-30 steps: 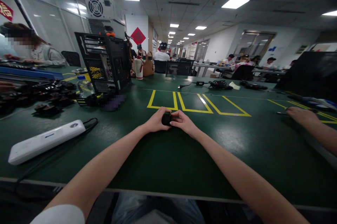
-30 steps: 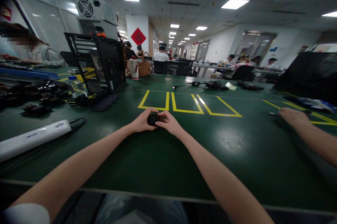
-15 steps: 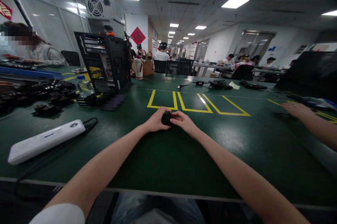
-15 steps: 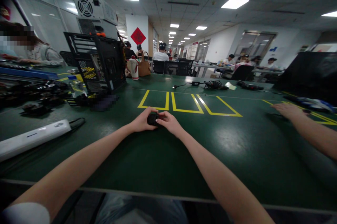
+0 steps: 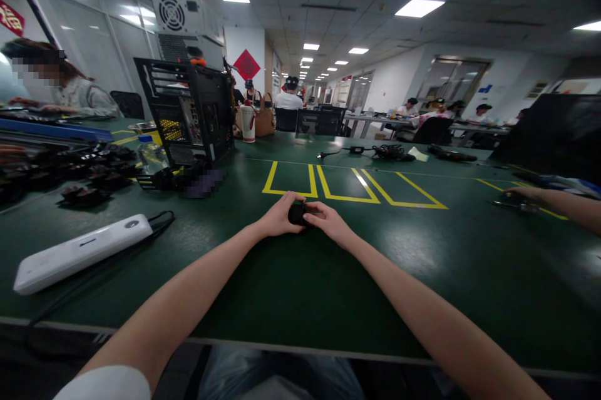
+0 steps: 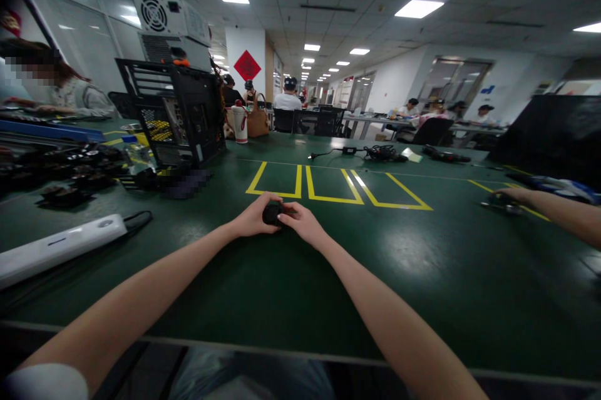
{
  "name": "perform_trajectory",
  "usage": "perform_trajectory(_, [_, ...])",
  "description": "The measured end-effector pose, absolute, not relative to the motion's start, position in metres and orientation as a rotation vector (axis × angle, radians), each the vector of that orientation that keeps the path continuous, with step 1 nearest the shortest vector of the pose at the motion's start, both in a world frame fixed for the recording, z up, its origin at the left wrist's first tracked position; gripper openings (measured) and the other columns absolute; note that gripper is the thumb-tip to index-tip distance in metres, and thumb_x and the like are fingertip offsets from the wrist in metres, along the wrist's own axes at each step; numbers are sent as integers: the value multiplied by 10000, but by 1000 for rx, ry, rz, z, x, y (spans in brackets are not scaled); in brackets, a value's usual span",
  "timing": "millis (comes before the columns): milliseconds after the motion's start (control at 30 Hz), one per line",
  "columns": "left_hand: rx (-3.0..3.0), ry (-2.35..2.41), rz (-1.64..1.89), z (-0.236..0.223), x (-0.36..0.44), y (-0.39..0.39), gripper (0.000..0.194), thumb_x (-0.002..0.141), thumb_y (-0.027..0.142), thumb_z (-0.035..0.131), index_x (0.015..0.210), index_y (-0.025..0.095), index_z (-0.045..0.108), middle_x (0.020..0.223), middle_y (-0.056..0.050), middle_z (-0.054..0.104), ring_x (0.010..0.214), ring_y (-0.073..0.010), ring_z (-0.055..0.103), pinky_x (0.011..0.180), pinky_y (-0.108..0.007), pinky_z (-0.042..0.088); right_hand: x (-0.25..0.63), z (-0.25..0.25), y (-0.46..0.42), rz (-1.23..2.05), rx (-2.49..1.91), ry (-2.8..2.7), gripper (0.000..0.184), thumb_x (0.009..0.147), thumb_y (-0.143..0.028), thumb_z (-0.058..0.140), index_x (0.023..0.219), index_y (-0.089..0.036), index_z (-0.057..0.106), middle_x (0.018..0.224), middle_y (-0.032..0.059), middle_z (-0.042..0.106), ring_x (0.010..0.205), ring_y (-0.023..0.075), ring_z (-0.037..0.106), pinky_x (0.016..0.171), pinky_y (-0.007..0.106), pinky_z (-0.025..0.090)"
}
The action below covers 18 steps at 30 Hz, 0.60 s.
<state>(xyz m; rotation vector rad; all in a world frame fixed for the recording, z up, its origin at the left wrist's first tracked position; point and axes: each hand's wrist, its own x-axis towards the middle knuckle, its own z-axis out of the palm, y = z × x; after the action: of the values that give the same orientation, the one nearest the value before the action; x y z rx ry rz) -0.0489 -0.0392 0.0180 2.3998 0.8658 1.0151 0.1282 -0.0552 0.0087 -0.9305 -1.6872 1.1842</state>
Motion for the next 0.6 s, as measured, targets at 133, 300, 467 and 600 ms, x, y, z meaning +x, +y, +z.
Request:
perform_trajectory(133, [2432, 846, 1023, 17, -49, -39, 556, 550, 208, 666, 1044, 207, 410, 1020, -48, 461, 941, -218, 471, 803, -366, 403, 130, 9, -58, 1190, -846, -1726, 382, 623, -234, 666, 961, -206, 490, 1027, 32, 529, 961, 172, 536, 884, 377, 410])
perform_trajectory(300, [2440, 856, 1031, 15, -49, -37, 572, 545, 217, 674, 1048, 206, 404, 1012, -43, 463, 942, -214, 472, 812, -365, 397, 125, 10, -57, 1163, -836, -1646, 232, 680, -275, 610, 874, -199, 508, 924, 11, 540, 894, 144, 548, 876, 352, 416])
perform_trajectory(467, [2431, 866, 1032, 16, -48, -37, 577, 537, 212, 679, 1046, 210, 409, 1011, -43, 465, 941, -219, 473, 813, -373, 397, 127, 9, -53, 1147, -904, -1656, 287, 681, -286, 608, 936, -191, 515, 964, 32, 556, 918, 162, 546, 884, 376, 406])
perform_trajectory(600, [2441, 854, 1037, 16, -48, -38, 559, 545, 204, 674, 1038, 207, 409, 1016, -47, 463, 949, -219, 472, 821, -370, 398, 130, 7, -54, 1225, -840, -1664, 334, 630, -235, 657, 927, -199, 509, 1007, 26, 554, 956, 169, 546, 898, 378, 400])
